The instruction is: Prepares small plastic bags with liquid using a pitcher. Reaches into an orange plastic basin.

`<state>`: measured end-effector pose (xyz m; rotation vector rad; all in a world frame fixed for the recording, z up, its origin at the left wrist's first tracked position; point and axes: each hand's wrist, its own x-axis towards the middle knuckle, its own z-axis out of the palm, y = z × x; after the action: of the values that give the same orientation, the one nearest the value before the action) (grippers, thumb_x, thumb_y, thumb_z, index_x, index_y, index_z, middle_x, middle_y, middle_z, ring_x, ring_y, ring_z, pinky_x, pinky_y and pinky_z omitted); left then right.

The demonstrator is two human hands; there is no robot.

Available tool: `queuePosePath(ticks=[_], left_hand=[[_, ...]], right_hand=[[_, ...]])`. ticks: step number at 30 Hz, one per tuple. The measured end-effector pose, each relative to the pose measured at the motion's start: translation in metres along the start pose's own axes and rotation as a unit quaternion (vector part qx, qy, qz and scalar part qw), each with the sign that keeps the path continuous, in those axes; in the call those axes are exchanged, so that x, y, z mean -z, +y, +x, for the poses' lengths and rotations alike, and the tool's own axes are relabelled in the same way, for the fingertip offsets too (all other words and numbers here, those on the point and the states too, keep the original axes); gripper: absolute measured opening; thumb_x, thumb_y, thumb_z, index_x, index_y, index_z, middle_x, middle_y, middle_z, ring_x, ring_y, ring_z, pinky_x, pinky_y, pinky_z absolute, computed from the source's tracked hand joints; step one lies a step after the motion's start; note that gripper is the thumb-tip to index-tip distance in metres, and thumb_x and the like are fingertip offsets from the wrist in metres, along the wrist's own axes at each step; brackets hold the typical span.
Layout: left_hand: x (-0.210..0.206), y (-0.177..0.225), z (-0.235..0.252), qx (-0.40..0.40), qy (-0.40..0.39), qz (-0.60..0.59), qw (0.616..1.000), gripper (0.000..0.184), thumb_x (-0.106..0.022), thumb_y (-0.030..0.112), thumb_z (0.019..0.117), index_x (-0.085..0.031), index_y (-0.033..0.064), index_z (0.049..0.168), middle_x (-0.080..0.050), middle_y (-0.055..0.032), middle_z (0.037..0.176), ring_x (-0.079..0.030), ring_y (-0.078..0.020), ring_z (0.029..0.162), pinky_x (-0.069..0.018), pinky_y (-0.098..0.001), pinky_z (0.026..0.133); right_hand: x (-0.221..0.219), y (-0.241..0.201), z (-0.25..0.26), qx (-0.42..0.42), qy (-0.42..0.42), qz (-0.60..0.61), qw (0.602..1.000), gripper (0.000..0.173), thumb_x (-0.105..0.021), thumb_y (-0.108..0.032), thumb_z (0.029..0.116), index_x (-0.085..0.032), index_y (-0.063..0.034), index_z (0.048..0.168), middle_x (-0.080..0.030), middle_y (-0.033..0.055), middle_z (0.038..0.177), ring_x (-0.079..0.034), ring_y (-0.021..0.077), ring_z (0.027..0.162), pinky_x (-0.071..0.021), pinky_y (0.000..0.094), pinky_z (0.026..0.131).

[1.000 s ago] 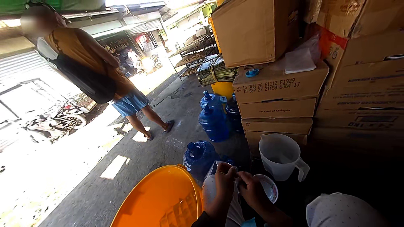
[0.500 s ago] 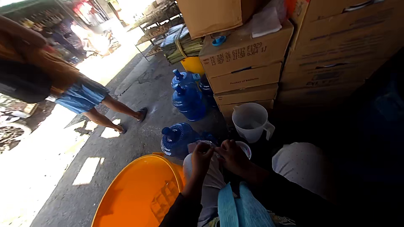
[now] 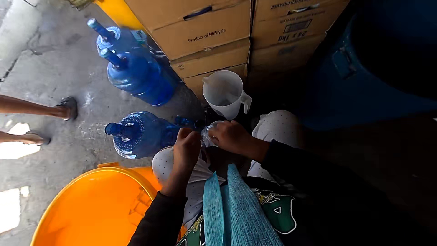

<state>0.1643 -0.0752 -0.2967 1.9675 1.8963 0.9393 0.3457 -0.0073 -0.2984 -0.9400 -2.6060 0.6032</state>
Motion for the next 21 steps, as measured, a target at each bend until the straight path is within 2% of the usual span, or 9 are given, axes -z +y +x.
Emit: queuePosePath(ticks=[3,6,8,10,11,13,16,18,21], left_hand=[[-0.009,-0.005,0.004,-0.052,-0.013,0.001,0.999,0.012,-0.065,-0.004,0.0909,-0.076,0.0003,0.088,-0.067,-0.021,0.101,-0.068,-0.0339,0.092,-0.0573,-0.0477,0.081],[-0.014,-0.009,0.015,-0.038,-0.015,0.008,0.999,0.017,-0.063,-0.005,0.0917,-0.078,0.0022,0.095,-0.069,-0.02,0.102,-0.069,-0.0352,0.097,-0.0567,-0.0503,0.085],[-0.017,-0.008,0.021,-0.009,-0.025,0.001,1.0,0.021,-0.062,-0.007,0.0919,-0.079,0.0018,0.102,-0.07,-0.0206,0.104,-0.069,-0.036,0.099,-0.0559,-0.0511,0.087],[-0.019,-0.005,0.025,0.017,-0.032,-0.015,0.999,0.024,-0.061,-0.008,0.0917,-0.078,0.0004,0.106,-0.07,-0.0209,0.106,-0.069,-0.0326,0.096,-0.057,-0.0472,0.085],[-0.02,-0.005,0.027,0.027,-0.028,-0.024,0.999,0.023,-0.062,-0.008,0.0916,-0.078,0.0006,0.107,-0.07,-0.0204,0.106,-0.069,-0.0299,0.093,-0.0578,-0.0438,0.082],[-0.024,-0.009,0.03,0.046,-0.008,-0.049,0.998,0.021,-0.064,-0.007,0.0916,-0.078,0.0016,0.105,-0.071,-0.0188,0.104,-0.069,-0.0258,0.09,-0.0574,-0.0391,0.08],[-0.024,-0.008,0.034,0.111,-0.024,-0.075,0.991,0.023,-0.063,-0.006,0.0935,-0.079,0.0051,0.105,-0.07,-0.0165,0.107,-0.068,-0.0232,0.09,-0.0556,-0.0381,0.08],[-0.024,-0.008,0.037,0.135,-0.039,-0.077,0.987,0.025,-0.061,-0.008,0.0937,-0.078,0.0053,0.106,-0.069,-0.0174,0.109,-0.067,-0.0251,0.092,-0.0554,-0.0399,0.08],[-0.026,-0.011,0.039,0.147,-0.041,-0.072,0.986,0.023,-0.061,-0.008,0.0946,-0.078,0.0042,0.102,-0.069,-0.0187,0.11,-0.067,-0.0299,0.099,-0.0545,-0.0453,0.086]], right_hand=[[0.01,0.015,0.005,-0.034,-0.05,0.014,0.998,0.022,-0.065,-0.026,0.0996,-0.074,-0.0105,0.111,-0.071,0.0161,0.095,-0.069,0.0365,0.094,-0.0533,0.055,0.076],[0.011,0.031,0.009,0.034,-0.084,0.037,0.995,0.022,-0.068,-0.022,0.0981,-0.075,-0.0098,0.116,-0.072,0.0154,0.101,-0.069,0.0355,0.098,-0.055,0.0534,0.08],[0.012,0.043,0.014,0.104,-0.069,0.065,0.99,0.024,-0.073,-0.017,0.0934,-0.076,-0.0084,0.115,-0.073,0.0151,0.102,-0.069,0.0342,0.097,-0.0561,0.0512,0.082],[0.017,0.057,0.019,0.103,0.008,0.111,0.988,0.03,-0.074,-0.011,0.0906,-0.075,-0.006,0.12,-0.072,0.0173,0.109,-0.068,0.0349,0.105,-0.0546,0.0509,0.093],[0.02,0.066,0.022,0.063,0.078,0.13,0.986,0.032,-0.073,-0.01,0.0913,-0.073,-0.0036,0.123,-0.072,0.0187,0.115,-0.066,0.035,0.111,-0.0518,0.0504,0.099],[0.02,0.091,0.028,-0.097,0.226,0.137,0.96,0.035,-0.067,-0.018,0.0969,-0.069,0.0028,0.125,-0.069,0.0231,0.12,-0.064,0.0359,0.117,-0.0492,0.049,0.104],[-0.006,0.134,0.032,-0.37,0.283,0.25,0.849,0.056,-0.057,-0.043,0.1033,-0.061,0.0064,0.128,-0.062,0.0258,0.127,-0.059,0.034,0.121,-0.048,0.0485,0.104],[-0.03,0.147,0.031,-0.42,0.294,0.366,0.777,0.059,-0.062,-0.046,0.101,-0.06,0.0066,0.128,-0.065,0.0226,0.123,-0.064,0.0267,0.114,-0.0504,0.0441,0.101],[-0.044,0.159,0.028,-0.369,0.319,0.473,0.734,0.033,-0.066,-0.024,0.1008,-0.064,0.0055,0.113,-0.07,0.0094,0.098,-0.067,0.0103,0.086,-0.0561,0.0283,0.082]])
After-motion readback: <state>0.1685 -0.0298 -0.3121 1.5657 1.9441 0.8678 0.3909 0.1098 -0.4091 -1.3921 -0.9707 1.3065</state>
